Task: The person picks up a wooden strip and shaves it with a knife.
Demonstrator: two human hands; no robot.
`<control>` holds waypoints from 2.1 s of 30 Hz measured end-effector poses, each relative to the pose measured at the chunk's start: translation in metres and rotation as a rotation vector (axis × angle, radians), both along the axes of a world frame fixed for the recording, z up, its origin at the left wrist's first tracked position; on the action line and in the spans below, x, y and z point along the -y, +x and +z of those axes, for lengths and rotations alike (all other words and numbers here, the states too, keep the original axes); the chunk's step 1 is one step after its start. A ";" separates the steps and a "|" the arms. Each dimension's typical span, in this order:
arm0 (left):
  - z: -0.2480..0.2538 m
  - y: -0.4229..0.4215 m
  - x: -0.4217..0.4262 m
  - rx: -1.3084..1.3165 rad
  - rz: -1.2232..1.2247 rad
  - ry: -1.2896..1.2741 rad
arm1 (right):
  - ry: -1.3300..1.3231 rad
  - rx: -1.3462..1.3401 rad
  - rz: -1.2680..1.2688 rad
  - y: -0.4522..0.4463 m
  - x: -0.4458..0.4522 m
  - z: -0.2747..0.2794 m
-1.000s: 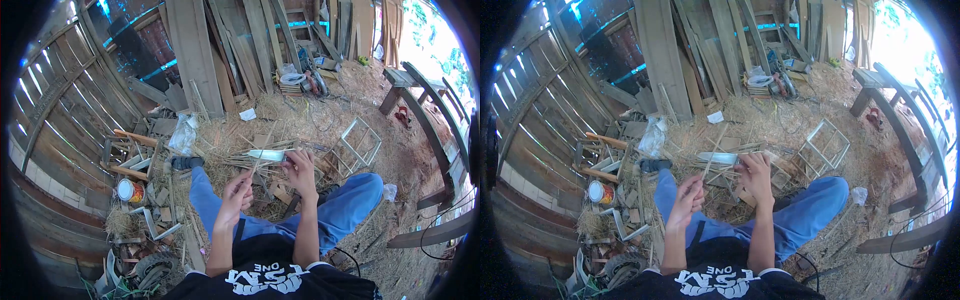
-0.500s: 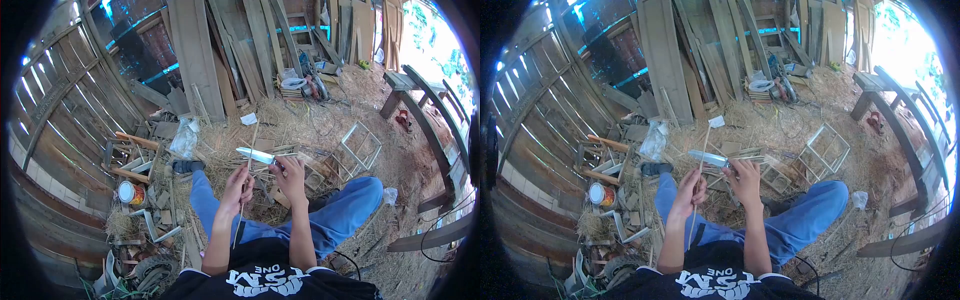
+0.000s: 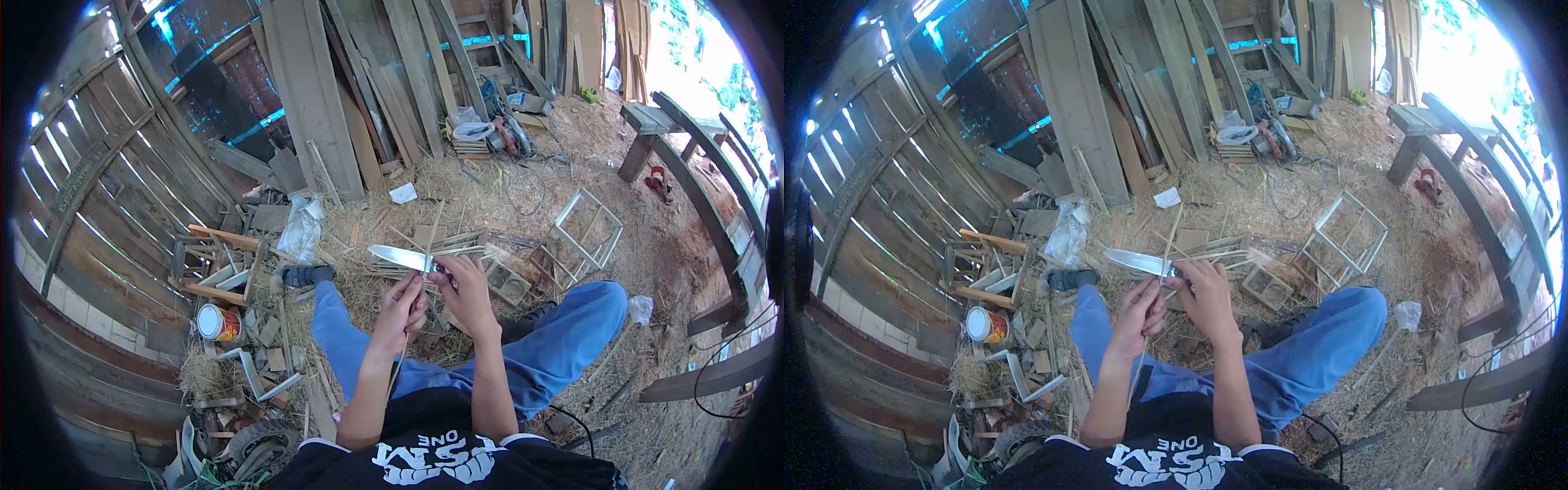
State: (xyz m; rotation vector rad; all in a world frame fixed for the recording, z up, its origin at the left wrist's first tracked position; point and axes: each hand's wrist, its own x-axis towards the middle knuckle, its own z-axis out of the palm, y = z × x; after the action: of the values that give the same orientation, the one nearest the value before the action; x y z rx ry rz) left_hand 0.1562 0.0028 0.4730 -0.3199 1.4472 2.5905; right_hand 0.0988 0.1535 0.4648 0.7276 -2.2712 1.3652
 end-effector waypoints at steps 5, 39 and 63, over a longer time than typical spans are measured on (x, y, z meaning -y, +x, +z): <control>0.003 0.008 -0.004 -0.044 -0.020 -0.027 | 0.008 -0.093 -0.046 -0.002 -0.005 -0.002; -0.013 0.007 0.023 0.054 -0.179 -0.064 | -0.088 0.399 0.125 -0.011 -0.012 -0.029; -0.021 0.025 -0.037 0.071 -0.013 0.063 | -0.144 0.216 -0.367 -0.007 0.035 -0.101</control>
State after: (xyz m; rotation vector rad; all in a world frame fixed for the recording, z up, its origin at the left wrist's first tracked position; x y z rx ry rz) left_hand 0.1808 0.0393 0.4516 -0.3881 1.3366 2.5808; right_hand 0.0917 0.1180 0.3641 0.1097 -2.2885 1.4594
